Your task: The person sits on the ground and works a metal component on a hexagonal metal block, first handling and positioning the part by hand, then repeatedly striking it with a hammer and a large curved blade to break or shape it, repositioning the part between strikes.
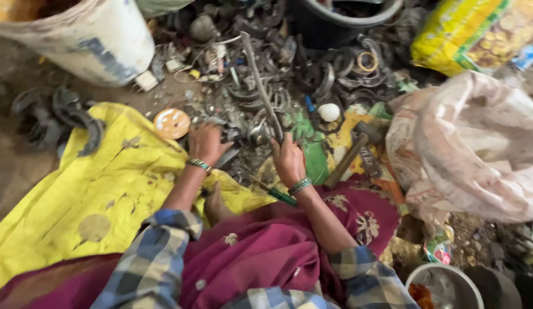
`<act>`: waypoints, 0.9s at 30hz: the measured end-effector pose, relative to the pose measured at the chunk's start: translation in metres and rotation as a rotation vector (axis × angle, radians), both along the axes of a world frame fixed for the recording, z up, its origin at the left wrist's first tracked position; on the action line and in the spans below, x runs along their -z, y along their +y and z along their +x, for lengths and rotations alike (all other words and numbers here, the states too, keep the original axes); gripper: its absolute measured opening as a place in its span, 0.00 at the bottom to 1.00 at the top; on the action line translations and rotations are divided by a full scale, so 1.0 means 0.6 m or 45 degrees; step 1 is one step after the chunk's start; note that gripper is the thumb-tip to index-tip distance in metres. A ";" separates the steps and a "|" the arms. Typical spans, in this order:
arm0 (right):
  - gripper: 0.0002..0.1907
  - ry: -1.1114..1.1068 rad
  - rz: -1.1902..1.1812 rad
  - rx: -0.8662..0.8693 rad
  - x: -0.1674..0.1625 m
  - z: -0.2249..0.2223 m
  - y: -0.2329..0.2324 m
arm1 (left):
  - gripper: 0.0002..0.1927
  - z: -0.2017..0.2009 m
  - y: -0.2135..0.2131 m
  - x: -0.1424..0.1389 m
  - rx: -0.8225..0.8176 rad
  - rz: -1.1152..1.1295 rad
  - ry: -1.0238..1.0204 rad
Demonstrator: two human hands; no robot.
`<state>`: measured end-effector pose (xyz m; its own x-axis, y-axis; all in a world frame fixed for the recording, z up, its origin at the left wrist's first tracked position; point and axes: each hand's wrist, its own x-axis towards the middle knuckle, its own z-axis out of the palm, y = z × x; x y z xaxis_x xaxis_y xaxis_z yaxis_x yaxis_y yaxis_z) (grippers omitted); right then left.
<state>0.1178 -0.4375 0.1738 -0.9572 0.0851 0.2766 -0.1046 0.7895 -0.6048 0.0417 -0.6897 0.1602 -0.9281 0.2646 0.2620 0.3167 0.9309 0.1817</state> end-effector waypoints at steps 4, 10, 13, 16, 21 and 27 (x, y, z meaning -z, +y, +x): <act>0.16 -0.157 -0.161 0.204 0.003 0.004 0.074 | 0.28 0.004 -0.022 0.014 -0.067 0.124 -0.281; 0.18 -0.206 0.009 0.624 0.072 0.007 0.141 | 0.29 0.009 -0.030 0.025 -0.002 0.278 -0.200; 0.18 -0.199 0.005 0.671 0.076 0.005 0.149 | 0.28 0.015 -0.025 0.031 -0.025 0.243 -0.222; 0.20 -0.251 -0.009 0.656 0.076 0.010 0.142 | 0.27 0.018 -0.021 0.036 -0.001 0.265 -0.218; 0.25 -0.419 0.003 0.579 0.061 0.030 0.151 | 0.29 0.021 -0.008 0.045 -0.005 0.255 -0.207; 0.30 -0.048 0.295 1.145 0.066 0.034 0.219 | 0.29 0.032 0.006 0.066 0.029 0.307 -0.179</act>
